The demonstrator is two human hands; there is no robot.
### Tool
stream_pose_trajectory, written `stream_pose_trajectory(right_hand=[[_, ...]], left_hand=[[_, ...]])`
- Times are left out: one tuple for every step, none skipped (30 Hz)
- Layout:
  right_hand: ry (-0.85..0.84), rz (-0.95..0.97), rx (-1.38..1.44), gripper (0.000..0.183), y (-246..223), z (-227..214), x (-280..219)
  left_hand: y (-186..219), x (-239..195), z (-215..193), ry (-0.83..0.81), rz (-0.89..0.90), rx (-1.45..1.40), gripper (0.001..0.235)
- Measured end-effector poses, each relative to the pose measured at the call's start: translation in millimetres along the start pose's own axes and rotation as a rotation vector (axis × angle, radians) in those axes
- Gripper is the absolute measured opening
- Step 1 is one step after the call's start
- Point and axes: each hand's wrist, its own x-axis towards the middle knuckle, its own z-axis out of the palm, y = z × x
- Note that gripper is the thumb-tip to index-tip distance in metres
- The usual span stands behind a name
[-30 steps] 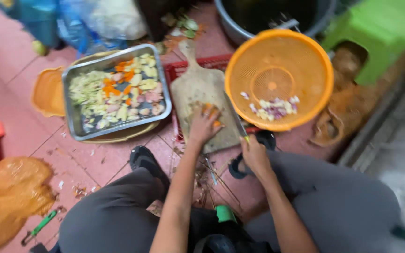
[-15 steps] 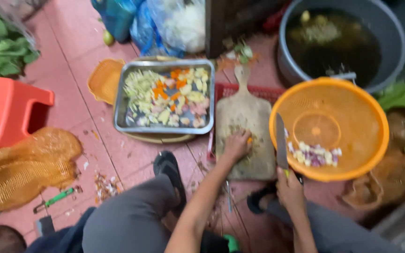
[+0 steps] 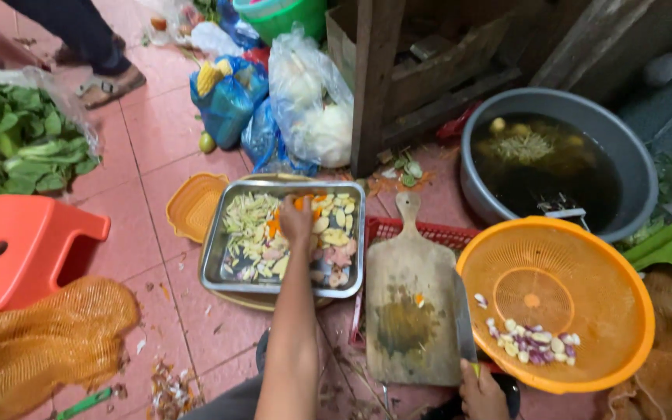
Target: Chopping various vegetables including ginger, carrots, and shallots on a cutting board placed on the floor.
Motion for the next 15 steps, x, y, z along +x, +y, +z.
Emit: stream_pose_trajectory(right_hand=[[0.004,-0.005,0.004,0.030,6.8,-0.5,11.3],[-0.002,-0.016,-0.018,0.031,14.2,-0.5,23.8],[-0.010,-0.008,-0.049,0.031,30.2,-4.2,26.1],[-0.007,0.006,-0.052,0.031,4.8,-2.6,29.6],[0.039,-0.165,-0.165,0.032,-3.0,-5.2,13.4],[0.078,-0.338,-0.279,0.035,-10.2,-7.2,1.6],[0.068,-0.270,-0.298,0.035,-12.1,-6.2,-9.6],[0.051,-0.261,-0.212,0.034,-13.2,-6.1,-19.1],[0.053,-0.277,-0.111,0.035,-19.5,-2.3,-15.5],[0.061,-0.234,-0.115,0.035,-14.8,-2.9,-33.1],[0.047,-0.150,-0.023,0.034,-23.4,4.1,-34.9],[0.033,-0.068,0.070,0.033,-33.7,10.6,-38.2],[0.036,-0.065,0.076,0.033,-45.3,9.7,-44.3],[0.039,-0.077,0.052,0.033,-56.9,8.7,-51.5],[0.040,-0.089,0.023,0.034,-68.1,6.5,-60.0]], left_hand=[[7.4,9.6,-6.9,0.000,0.005,-0.005,0.043],[13.8,19.1,-12.8,-0.038,0.067,0.094,0.043],[12.4,16.1,-21.6,-0.091,0.118,0.204,0.043],[14.7,33.8,-5.3,-0.105,0.113,0.208,0.043],[-0.1,27.3,4.3,-0.036,0.256,0.138,0.043],[-16.7,19.4,16.6,0.031,0.396,0.062,0.043],[1.8,-16.9,-3.4,-0.029,0.369,0.088,0.043],[29.2,-47.8,-21.5,-0.175,0.443,-0.186,0.039],[73.5,-62.6,-31.3,-0.300,0.517,-0.485,0.041],[59.3,-116.8,-4.3,-0.339,0.497,-0.479,0.041],[53.2,-151.4,25.1,-0.572,0.658,-0.232,0.033],[47.9,-186.0,51.4,-0.797,0.817,0.026,0.026],[72.4,-207.4,23.0,-0.801,0.822,0.027,0.026],[96.9,-228.9,-6.7,-0.629,1.032,-0.001,0.040],[120.9,-252.2,-37.6,-0.445,1.229,-0.033,0.054]])
